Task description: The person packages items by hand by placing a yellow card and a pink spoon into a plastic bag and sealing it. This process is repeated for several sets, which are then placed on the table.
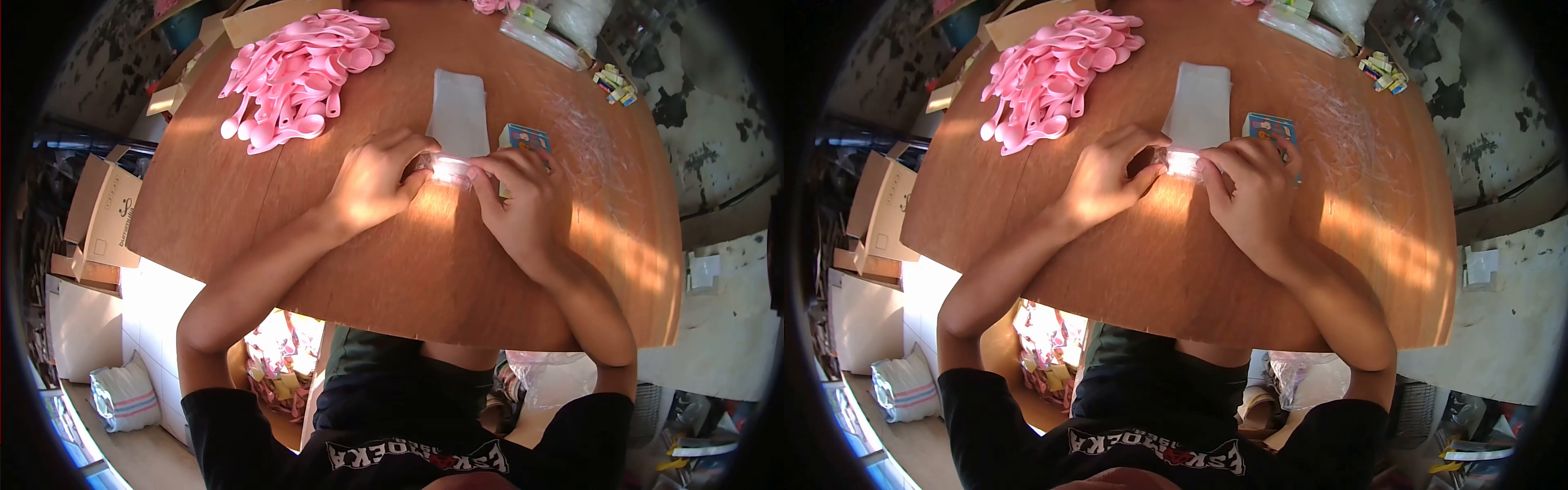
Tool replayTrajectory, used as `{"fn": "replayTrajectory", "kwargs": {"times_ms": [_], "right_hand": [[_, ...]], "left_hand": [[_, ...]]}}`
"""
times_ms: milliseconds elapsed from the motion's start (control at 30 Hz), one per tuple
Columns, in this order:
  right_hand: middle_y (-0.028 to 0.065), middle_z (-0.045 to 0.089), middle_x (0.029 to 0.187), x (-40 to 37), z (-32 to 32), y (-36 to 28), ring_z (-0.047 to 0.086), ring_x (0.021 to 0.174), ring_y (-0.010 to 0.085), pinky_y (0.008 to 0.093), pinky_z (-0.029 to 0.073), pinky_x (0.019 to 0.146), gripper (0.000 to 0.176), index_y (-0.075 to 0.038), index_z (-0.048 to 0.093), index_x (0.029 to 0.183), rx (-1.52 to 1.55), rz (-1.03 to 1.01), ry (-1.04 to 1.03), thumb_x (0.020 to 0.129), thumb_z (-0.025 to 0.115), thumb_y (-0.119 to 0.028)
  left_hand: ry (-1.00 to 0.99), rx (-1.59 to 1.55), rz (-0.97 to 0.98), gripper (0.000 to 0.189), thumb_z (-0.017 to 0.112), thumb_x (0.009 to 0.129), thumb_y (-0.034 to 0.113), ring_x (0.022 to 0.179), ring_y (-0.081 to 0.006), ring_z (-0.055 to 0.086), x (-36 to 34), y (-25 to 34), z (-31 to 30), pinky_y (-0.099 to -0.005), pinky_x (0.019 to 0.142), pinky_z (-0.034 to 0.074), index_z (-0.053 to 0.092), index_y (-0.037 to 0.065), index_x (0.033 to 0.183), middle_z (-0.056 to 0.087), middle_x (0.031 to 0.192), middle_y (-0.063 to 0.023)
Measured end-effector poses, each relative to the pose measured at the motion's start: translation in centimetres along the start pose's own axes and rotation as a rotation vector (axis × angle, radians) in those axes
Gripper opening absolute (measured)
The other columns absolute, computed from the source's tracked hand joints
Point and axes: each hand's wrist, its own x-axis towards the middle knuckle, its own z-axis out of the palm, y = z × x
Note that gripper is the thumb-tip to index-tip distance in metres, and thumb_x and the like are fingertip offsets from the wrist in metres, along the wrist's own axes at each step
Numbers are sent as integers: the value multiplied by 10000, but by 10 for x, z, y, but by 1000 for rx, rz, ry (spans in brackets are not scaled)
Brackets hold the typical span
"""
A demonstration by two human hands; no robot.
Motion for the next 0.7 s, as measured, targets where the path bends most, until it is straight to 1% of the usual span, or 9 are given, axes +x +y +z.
{"fn": "replayTrajectory", "kwargs": {"times_ms": [233,300,400,467,533,567,600,667,700], "right_hand": [[-39,646,886,1,-15,-14,614,923,183,450,314,988,123,-160,710,877,-118,-191,65,764,736,-118],[-40,644,890,-2,-15,-19,614,935,187,457,308,996,131,-166,710,885,-111,-220,67,765,736,-121],[-26,646,899,-2,-18,-21,612,947,199,460,298,1011,183,-155,707,934,-88,-288,70,757,745,-131],[2,651,907,4,-26,-25,618,932,208,444,310,1007,262,-132,695,1003,-7,-245,49,748,753,-144],[50,661,927,11,-38,-17,623,913,243,418,385,948,340,-90,668,1075,1,-270,28,750,746,-152],[66,664,952,13,-44,-10,624,909,260,413,418,905,354,-79,654,1097,-4,-213,3,759,734,-150],[83,667,978,14,-50,-5,624,906,277,409,451,861,369,-69,640,1119,-11,-154,-23,768,723,-149],[103,661,1010,11,-64,6,621,926,296,408,462,859,375,-56,632,1135,-59,-99,-132,779,710,-142],[124,656,1043,8,-72,11,618,946,315,407,474,857,381,-43,624,1151,-99,-41,-240,789,697,-135]], "left_hand": [[16,-83,-52,395,737,759,96,1029,-317,605,3,11,-3,-372,855,498,620,14,1126,627,1044,-125],[175,-44,183,282,673,793,94,976,-293,610,4,10,1,-442,919,460,659,66,1073,606,1141,-86],[52,-105,395,161,664,829,105,1060,-317,583,4,0,-3,-474,1013,390,692,48,977,614,1181,-99],[82,-160,383,88,662,859,87,1024,-285,627,3,7,-8,-419,953,459,704,23,903,649,1132,-121],[86,-638,-15,74,672,858,44,919,-222,675,1,12,-10,-342,850,521,698,6,917,691,1017,-117],[126,-491,88,92,669,874,14,851,-152,681,3,7,-15,-269,768,544,684,-21,959,712,962,-105],[129,-496,92,92,669,874,14,851,-152,681,3,8,-19,-269,768,544,684,-21,959,712,962,-105],[94,-894,-229,134,659,892,18,877,-132,671,2,11,-24,-262,791,545,666,-36,1014,714,961,-99],[99,-1009,-225,184,661,904,40,894,-122,666,3,4,-19,-257,792,552,646,-48,1065,709,971,-102]]}}
